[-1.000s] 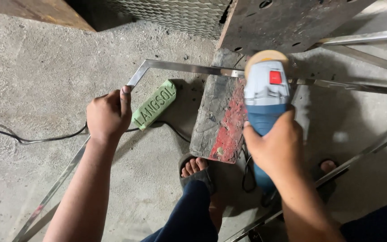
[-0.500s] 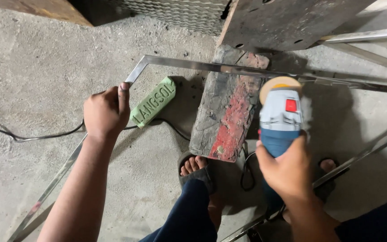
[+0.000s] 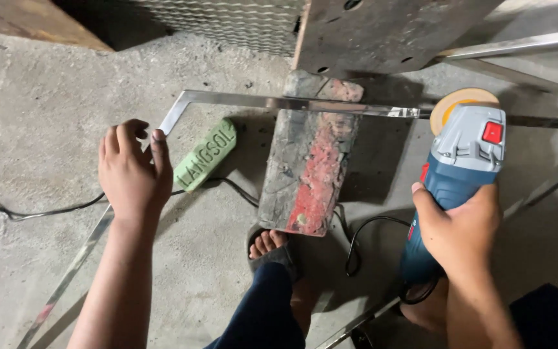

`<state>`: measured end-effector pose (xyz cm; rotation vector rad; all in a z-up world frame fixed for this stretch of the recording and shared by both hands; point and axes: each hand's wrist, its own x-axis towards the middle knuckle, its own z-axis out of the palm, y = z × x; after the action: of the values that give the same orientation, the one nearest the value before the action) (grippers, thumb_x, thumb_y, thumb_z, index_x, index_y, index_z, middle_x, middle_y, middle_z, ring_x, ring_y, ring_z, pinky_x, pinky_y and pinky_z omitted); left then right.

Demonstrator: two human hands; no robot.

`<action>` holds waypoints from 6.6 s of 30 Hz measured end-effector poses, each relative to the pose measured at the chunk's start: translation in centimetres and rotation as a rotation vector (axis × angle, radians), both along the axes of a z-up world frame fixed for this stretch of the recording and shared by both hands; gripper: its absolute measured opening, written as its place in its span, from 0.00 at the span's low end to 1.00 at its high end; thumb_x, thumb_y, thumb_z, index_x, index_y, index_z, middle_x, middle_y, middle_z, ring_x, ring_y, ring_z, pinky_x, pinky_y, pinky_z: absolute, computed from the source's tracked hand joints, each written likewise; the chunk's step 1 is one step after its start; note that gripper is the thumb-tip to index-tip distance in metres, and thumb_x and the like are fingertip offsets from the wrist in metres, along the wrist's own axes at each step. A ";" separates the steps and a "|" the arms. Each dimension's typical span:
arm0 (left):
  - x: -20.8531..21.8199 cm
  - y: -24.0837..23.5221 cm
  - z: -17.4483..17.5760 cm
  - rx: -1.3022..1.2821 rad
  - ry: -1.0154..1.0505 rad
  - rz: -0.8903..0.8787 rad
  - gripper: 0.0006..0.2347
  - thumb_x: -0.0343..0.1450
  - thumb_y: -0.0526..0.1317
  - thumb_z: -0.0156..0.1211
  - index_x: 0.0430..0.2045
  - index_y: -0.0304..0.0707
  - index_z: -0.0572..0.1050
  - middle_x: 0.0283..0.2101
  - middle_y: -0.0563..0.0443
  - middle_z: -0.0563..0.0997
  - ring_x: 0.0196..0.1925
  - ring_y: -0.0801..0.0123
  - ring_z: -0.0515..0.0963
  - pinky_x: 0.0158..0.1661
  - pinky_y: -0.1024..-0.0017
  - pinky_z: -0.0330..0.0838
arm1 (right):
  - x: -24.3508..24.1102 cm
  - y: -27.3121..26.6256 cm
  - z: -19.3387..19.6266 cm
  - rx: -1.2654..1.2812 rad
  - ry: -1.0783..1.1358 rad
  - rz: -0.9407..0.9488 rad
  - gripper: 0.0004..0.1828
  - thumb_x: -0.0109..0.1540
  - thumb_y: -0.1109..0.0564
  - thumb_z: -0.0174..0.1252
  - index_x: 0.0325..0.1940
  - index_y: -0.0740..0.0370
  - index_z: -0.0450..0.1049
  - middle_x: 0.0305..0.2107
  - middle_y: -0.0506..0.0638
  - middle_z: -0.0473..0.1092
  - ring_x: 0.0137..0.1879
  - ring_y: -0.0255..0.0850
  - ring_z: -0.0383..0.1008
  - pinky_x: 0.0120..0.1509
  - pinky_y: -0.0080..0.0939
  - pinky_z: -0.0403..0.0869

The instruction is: Using an angle grinder to smooth the edges and surfaces of a metal frame

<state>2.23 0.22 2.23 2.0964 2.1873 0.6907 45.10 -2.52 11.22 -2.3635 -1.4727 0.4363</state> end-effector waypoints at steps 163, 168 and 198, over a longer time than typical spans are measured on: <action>-2.5 -0.4 -3.4 -0.365 0.016 -0.025 0.28 0.88 0.45 0.31 0.13 0.35 0.64 0.11 0.49 0.57 0.12 0.63 0.52 0.21 0.64 0.43 | 10.9 4.2 1.0 -0.337 0.025 -0.018 0.36 0.51 0.45 0.70 0.58 0.63 0.69 0.48 0.64 0.73 0.53 0.63 0.74 0.48 0.60 0.72; -2.8 -0.4 -3.9 -0.351 0.027 -0.020 0.28 0.88 0.45 0.32 0.13 0.35 0.64 0.12 0.49 0.58 0.13 0.63 0.54 0.21 0.64 0.44 | 10.0 4.2 1.3 -0.418 0.012 0.022 0.39 0.49 0.43 0.69 0.59 0.64 0.68 0.47 0.63 0.75 0.51 0.63 0.75 0.48 0.56 0.73; -1.8 -0.1 -2.6 -0.338 -0.052 -0.018 0.30 0.86 0.50 0.30 0.09 0.38 0.60 0.11 0.52 0.54 0.13 0.66 0.51 0.22 0.64 0.41 | 10.8 2.5 0.6 -0.293 0.016 0.091 0.34 0.50 0.45 0.71 0.54 0.66 0.72 0.42 0.64 0.76 0.47 0.60 0.77 0.44 0.57 0.72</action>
<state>0.48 0.08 -0.36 1.9017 2.0805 0.3388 55.88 -0.03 11.86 -2.5098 -1.6084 0.7384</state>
